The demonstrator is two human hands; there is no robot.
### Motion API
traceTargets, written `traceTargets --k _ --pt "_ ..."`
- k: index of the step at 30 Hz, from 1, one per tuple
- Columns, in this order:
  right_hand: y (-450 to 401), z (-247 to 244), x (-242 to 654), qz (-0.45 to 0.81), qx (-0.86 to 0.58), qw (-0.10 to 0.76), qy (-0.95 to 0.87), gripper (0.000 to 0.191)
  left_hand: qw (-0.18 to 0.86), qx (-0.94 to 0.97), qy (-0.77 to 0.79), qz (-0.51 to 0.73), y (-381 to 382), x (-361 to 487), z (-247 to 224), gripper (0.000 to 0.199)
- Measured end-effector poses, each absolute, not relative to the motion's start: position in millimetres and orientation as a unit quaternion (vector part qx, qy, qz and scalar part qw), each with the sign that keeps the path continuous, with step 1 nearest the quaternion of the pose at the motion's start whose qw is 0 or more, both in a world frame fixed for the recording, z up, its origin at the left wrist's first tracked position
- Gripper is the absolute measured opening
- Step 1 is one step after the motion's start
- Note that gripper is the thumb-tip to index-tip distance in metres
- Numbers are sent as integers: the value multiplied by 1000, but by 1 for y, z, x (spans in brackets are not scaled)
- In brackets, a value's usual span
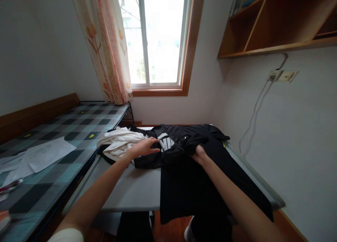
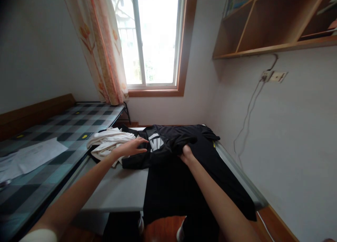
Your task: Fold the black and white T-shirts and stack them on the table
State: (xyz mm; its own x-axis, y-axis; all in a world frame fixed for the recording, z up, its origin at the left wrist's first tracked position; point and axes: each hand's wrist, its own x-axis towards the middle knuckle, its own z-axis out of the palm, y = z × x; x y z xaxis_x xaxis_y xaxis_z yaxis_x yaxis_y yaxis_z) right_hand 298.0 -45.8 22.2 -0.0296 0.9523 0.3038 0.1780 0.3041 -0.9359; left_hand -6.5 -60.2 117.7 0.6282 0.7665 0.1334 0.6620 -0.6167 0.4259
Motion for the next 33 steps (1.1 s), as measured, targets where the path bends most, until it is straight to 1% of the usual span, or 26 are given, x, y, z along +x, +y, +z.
traceTargets --k 3,5,7,8,10,12,14,16,18,20,21,23,25,26,31,33 --pt "-47 17 327 325 -544 550 -544 62 211 899 363 122 -68 -7 92 49" --pt "-48 18 342 233 -642 566 -462 63 230 910 329 107 -74 -2 80 55" --pt "-51 22 353 139 -709 575 -384 60 234 907 333 105 -80 5 71 60" --pt "-54 25 355 96 -720 576 -375 59 232 902 347 113 -82 9 67 61" --pt "-63 31 356 22 -709 556 -434 57 228 890 371 138 -84 15 60 60" --pt "-74 35 353 -35 -668 481 -567 47 227 883 382 152 -86 20 54 62" --pt "-82 36 349 -35 -614 369 -696 41 214 884 385 154 -88 25 51 66" --pt "-86 33 347 -6 -585 269 -765 48 175 886 395 166 -90 29 50 71" --pt "-86 26 345 14 -589 212 -780 57 133 881 415 185 -90 33 48 77" --pt "-83 19 344 23 -607 197 -769 54 120 872 435 189 -89 37 47 73" --pt "-81 18 343 25 -617 200 -761 49 125 870 439 187 -88 40 47 65" --pt "-77 20 340 32 -628 223 -745 43 142 866 438 193 -83 43 49 41" --pt "-75 32 340 31 -627 263 -733 44 144 857 440 226 -76 45 56 20" --pt "-75 40 341 24 -624 289 -726 46 140 846 447 257 -72 43 61 15" --pt "-77 86 362 -49 -623 452 -637 53 114 682 511 512 -53 16 106 12" --pt "-80 97 375 -65 -632 486 -600 50 106 624 525 569 -51 0 123 13"
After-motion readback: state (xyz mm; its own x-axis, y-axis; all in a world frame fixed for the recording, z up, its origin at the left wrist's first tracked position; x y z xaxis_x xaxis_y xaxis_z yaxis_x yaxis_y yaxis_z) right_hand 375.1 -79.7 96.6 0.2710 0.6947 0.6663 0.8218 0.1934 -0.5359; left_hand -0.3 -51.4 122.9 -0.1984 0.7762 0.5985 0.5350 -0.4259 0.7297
